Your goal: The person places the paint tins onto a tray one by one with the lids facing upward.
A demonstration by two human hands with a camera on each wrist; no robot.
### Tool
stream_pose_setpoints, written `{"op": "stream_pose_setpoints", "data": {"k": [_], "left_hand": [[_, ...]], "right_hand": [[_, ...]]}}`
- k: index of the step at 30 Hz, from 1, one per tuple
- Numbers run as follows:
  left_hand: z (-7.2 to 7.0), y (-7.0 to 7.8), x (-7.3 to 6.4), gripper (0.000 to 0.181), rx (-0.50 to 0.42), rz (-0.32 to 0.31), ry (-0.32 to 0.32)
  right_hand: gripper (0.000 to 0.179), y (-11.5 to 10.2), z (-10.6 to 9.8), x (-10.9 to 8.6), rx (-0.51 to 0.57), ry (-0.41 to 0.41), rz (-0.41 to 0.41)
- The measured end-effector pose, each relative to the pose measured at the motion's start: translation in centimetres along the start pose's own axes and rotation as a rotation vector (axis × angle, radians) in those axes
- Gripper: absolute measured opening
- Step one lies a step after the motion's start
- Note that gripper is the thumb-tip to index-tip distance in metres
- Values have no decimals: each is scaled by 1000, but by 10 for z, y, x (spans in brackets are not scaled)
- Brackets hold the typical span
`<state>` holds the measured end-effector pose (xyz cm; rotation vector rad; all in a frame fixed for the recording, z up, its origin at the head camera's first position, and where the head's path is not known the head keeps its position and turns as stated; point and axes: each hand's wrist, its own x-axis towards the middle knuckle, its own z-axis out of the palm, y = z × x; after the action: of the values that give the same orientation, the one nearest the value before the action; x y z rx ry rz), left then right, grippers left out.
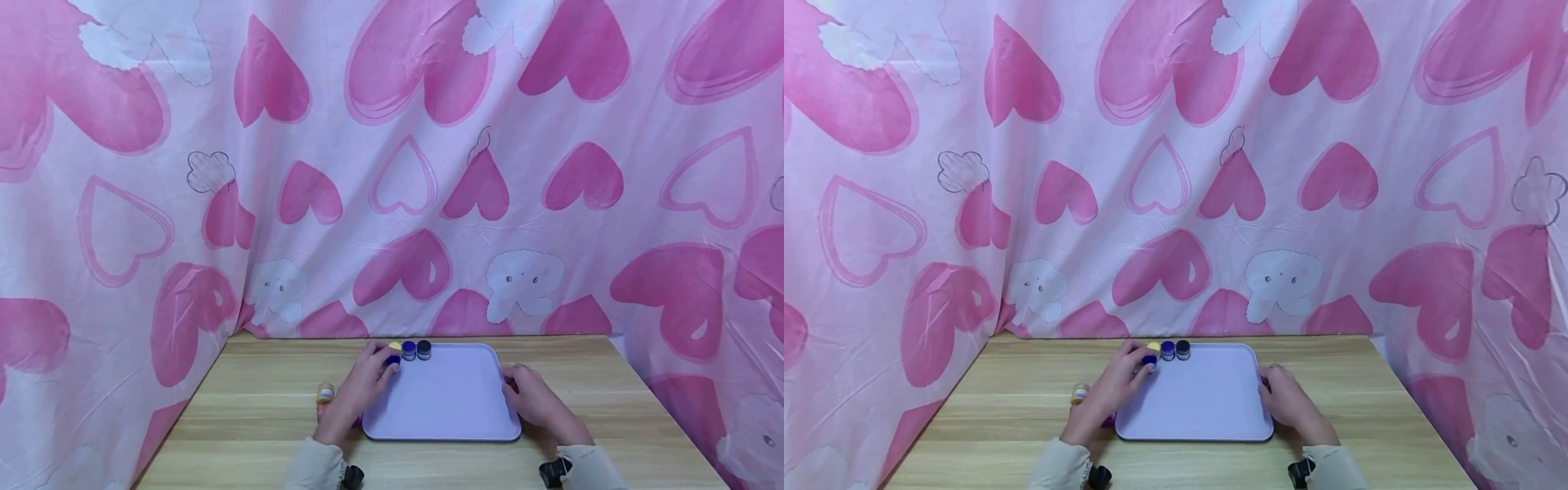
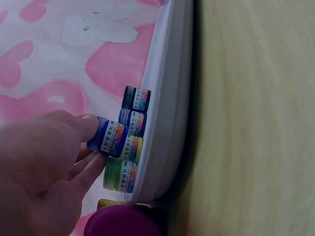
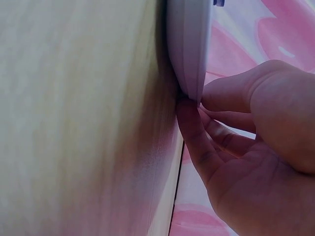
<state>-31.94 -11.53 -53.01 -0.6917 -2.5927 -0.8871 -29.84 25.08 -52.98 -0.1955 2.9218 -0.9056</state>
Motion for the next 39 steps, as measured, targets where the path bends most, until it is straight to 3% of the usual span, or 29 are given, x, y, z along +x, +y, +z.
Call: {"op": "stream_pose_setpoints", "data": {"k": [6,11,14,17,25,34,39], "left_hand": [[4,0,-1,22,40,20,-15],[7,1,-4,20,71,91,33],[7,0,-5,20,96,104,59],[8,0,-5,19,133,94,68],[9,1,-6,17,180,39,20],[9,2,-4,16,225,14,58],[9,2,-4,18,217,-26,39]], "right_hand": [[46,0,0,0,2,-1,5],[47,1,1,0,2,0,1],[48,2,1,1,3,-2,6],[48,2,1,1,0,0,4],[47,1,1,-1,2,11,-10],[46,1,1,-2,-2,24,-28],[46,1,1,-2,-1,20,-29]]}}
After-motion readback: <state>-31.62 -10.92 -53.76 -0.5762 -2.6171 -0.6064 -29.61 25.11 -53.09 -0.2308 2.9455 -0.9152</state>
